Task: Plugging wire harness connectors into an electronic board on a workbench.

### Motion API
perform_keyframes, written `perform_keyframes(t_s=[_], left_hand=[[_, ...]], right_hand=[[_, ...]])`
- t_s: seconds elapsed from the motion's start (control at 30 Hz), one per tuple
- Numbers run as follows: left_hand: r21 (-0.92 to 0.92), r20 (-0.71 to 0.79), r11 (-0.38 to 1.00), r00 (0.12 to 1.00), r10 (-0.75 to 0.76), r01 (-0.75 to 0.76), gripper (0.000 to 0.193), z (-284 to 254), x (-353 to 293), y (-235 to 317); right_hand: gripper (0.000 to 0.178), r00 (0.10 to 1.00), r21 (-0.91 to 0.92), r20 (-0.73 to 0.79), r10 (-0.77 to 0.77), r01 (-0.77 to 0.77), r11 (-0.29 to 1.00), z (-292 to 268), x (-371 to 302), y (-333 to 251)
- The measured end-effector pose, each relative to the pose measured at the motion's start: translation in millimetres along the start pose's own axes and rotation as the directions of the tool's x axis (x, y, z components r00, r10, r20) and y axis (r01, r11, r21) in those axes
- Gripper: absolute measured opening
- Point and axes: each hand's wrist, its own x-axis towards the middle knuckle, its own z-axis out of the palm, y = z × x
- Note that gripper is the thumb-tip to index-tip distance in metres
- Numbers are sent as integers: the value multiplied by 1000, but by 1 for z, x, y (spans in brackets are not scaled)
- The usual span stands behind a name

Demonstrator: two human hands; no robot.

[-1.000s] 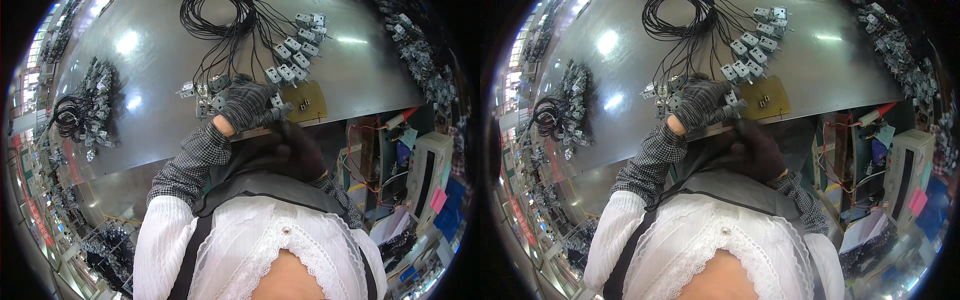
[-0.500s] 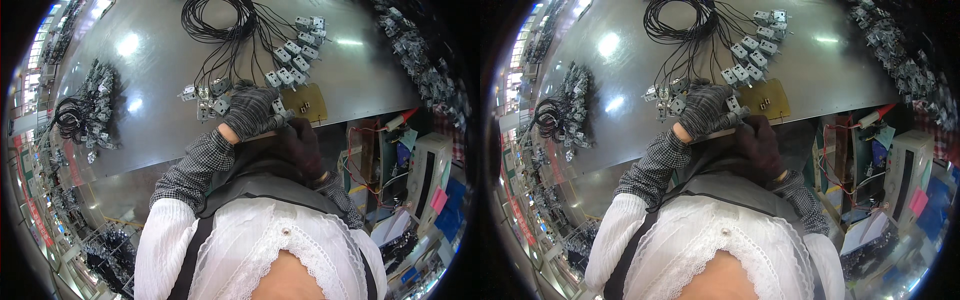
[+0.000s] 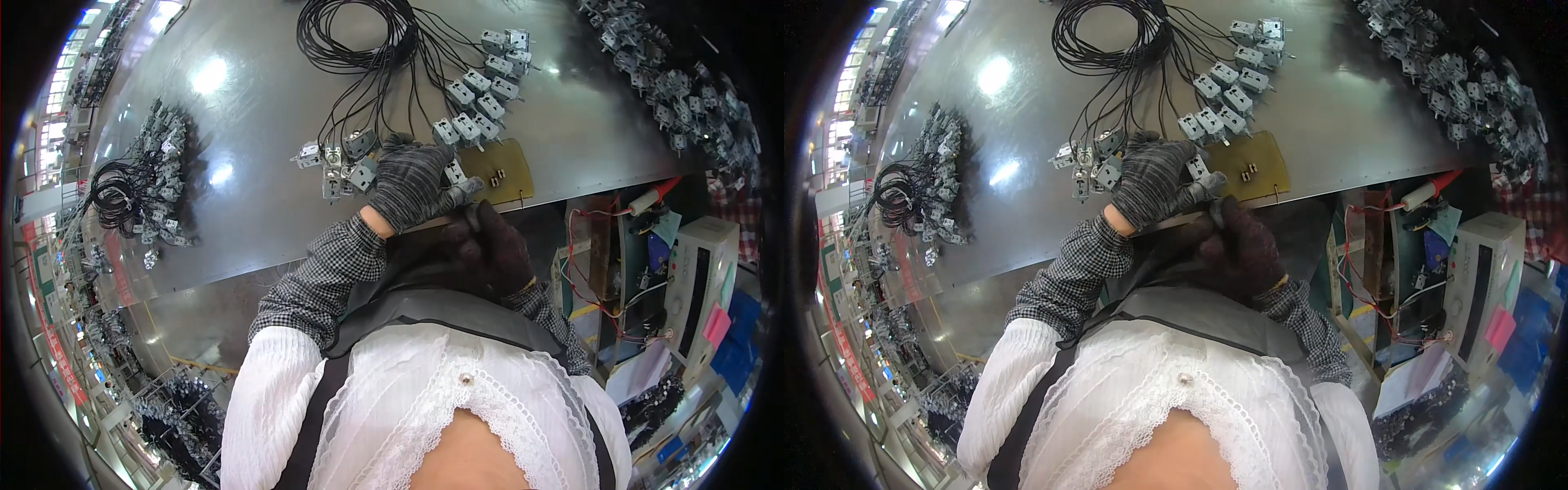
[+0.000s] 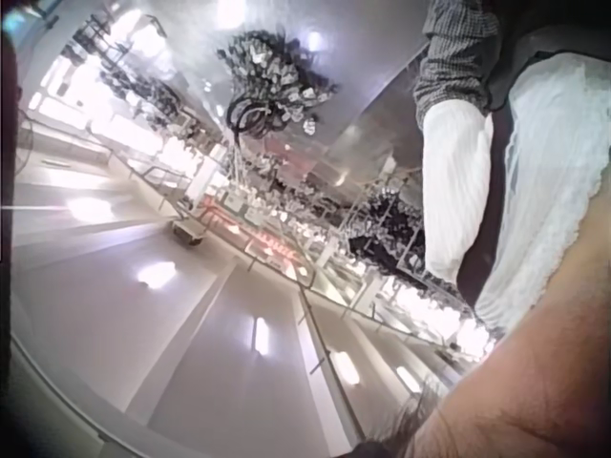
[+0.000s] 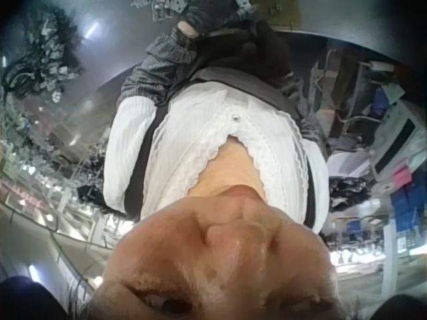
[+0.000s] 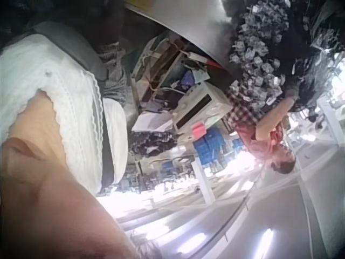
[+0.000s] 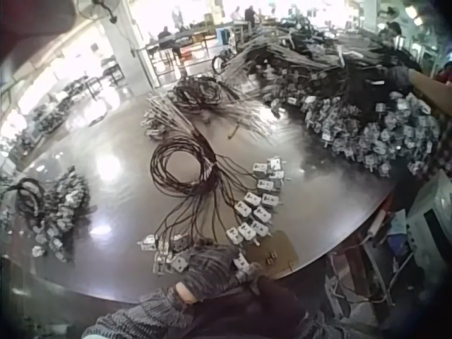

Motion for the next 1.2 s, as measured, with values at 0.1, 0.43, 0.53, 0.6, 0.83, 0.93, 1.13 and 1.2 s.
perform_keyframes(t_s=[0.1,0.43,0.53,0.6,0.83,0.93,1.13,1.2], left_hand=[[-36,2,999,1000,12,-12,54,-3,-2,0],[-570,-93,814,975,-199,112,39,14,-8,-14],[-123,-454,991,884,-108,57,40,10,-12,-14],[-50,-456,999,890,-29,7,43,4,-14,-12],[136,3,986,995,-99,97,44,2,-14,-23],[39,-134,994,986,-97,103,45,3,-16,-21],[30,-197,993,975,-105,113,50,11,-17,-25],[73,-167,990,980,-105,118,50,7,-14,-21]], right_hand=[[48,928,513,129,350,-364,778,-2,5,-7],[37,912,613,139,386,-386,690,6,37,-24],[38,921,780,110,373,-313,542,0,41,-14],[38,912,769,48,408,-294,568,-2,41,-11],[40,900,734,-22,436,-281,618,1,41,1],[40,918,617,-22,396,-299,728,-5,38,3],[31,915,632,-68,398,-269,727,-1,40,5],[35,905,670,-43,423,-288,684,-1,39,4]])
